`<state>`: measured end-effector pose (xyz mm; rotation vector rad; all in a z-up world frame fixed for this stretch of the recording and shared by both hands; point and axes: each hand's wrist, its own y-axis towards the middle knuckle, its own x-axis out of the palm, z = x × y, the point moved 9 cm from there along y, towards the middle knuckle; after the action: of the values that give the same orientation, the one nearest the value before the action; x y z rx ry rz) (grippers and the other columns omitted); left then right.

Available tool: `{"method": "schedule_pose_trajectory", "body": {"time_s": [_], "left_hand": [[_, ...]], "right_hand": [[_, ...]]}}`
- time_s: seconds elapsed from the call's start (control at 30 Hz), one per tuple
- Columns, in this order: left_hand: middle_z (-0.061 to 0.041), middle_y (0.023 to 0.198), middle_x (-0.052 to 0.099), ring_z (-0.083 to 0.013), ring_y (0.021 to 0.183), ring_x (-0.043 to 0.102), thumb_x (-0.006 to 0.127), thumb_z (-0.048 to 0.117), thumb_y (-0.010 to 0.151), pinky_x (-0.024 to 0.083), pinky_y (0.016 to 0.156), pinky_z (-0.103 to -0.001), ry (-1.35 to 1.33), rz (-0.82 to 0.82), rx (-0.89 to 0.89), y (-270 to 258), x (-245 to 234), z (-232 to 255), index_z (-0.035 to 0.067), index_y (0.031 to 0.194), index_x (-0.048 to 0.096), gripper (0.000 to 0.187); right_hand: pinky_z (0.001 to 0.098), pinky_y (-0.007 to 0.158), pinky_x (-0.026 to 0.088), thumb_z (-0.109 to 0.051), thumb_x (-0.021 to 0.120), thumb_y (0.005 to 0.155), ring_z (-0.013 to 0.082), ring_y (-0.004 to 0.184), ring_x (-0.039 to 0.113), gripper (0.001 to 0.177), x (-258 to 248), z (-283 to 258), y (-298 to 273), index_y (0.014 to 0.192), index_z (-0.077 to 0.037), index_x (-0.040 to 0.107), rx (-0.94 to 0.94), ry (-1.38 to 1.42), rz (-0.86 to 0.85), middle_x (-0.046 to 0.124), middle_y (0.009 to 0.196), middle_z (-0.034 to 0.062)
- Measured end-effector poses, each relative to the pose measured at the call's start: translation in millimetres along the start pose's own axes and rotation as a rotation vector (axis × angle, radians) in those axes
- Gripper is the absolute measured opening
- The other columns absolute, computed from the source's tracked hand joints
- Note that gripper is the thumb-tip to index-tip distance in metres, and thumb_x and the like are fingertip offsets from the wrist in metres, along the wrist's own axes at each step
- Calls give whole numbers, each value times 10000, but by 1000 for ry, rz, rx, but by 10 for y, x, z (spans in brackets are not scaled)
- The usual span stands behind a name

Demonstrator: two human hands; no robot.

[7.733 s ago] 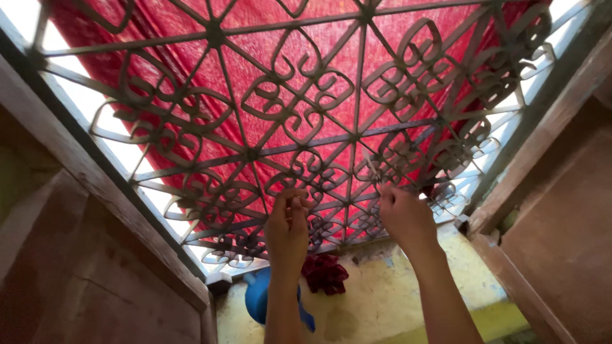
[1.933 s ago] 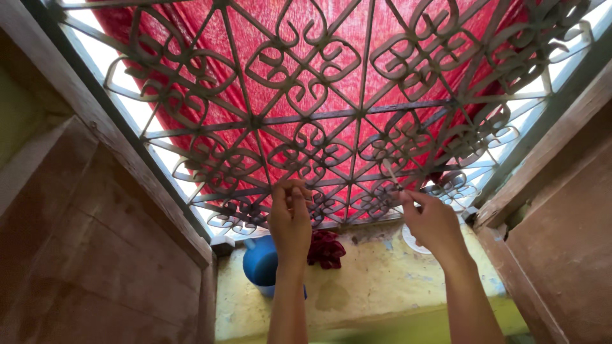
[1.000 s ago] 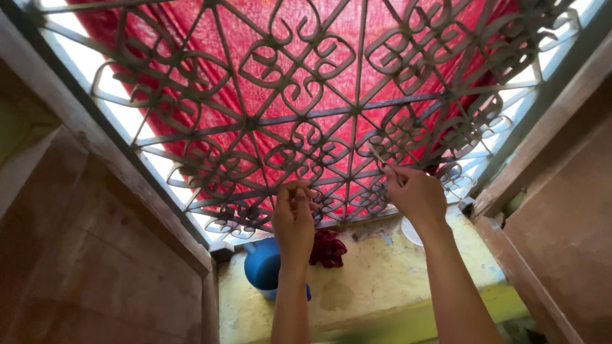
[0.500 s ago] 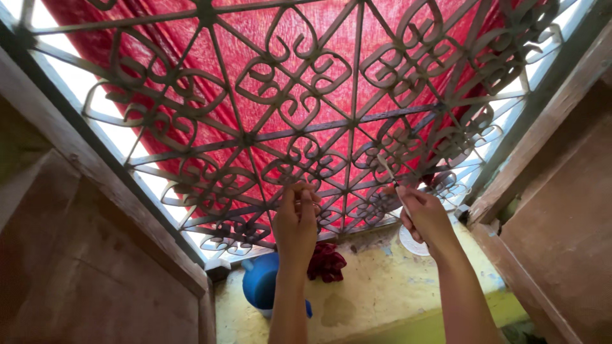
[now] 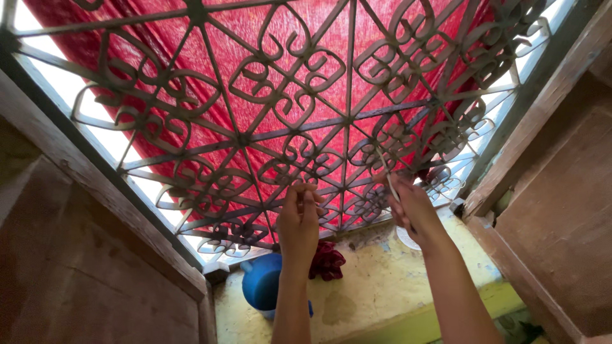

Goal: The person paints a decorative metal window grille using a small brush. They dip the brush into a blue container of paint and apply it to the intricate patterns of the grille, occasionally wiping the surface with a red cloth.

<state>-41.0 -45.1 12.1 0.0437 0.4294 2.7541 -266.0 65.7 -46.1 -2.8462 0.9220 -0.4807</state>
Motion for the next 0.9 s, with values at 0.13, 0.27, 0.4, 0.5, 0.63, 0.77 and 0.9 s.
{"method": "schedule_pose_trajectory", "body": {"time_s": [0.13,0.27,0.4,0.5,0.63,0.77,0.9], "left_hand": [[-22,857,714,-97,712,669,512,204,1045,554,657,-273,-57,1,6,17,-5,-44,89,1111,652,193],[-21,860,702,-97,704,662,510,198,1041,541,650,-271,-50,-13,-33,-5,30,-104,79,1104,638,186],[-23,863,694,-94,712,637,520,192,1042,547,654,-272,-113,-50,-18,25,104,-108,79,1100,635,171],[-25,858,689,-95,716,643,509,190,1052,552,661,-270,-109,-56,-22,38,100,-191,72,1089,643,182],[-17,858,693,-94,712,644,515,197,1050,543,660,-261,-81,-77,-15,10,77,-209,73,1101,643,186],[-19,873,683,-96,714,648,544,213,1039,539,652,-270,-182,-101,-8,113,57,-185,74,1117,643,188],[-26,905,684,-97,734,644,554,234,1053,507,651,-264,-329,-236,-16,128,169,-226,85,1150,624,191]], "right_hand": [[258,350,173,-403,524,1042,43,365,255,388,-114,-21,-122,1159,-125,769,-52,-242,156,343,492,-56],[304,407,363,-452,551,1012,101,381,444,384,-149,-225,40,1118,-187,807,-155,-614,292,491,502,11],[360,519,501,-515,542,1003,220,436,635,395,-319,-168,-72,1120,-232,792,-125,-908,386,654,552,69],[363,539,482,-515,552,994,196,497,646,402,-248,-290,-40,1142,-232,796,-365,-980,445,674,573,54],[347,537,497,-495,534,1018,161,461,625,404,-135,-321,-18,1108,-211,807,-363,-918,407,657,590,27],[341,453,427,-487,541,992,148,380,539,378,-143,-143,-305,1163,-257,787,-91,-736,346,583,498,41],[318,404,372,-477,605,988,116,370,456,380,-208,-201,-286,1128,-199,824,-80,-677,310,544,485,7]]}}
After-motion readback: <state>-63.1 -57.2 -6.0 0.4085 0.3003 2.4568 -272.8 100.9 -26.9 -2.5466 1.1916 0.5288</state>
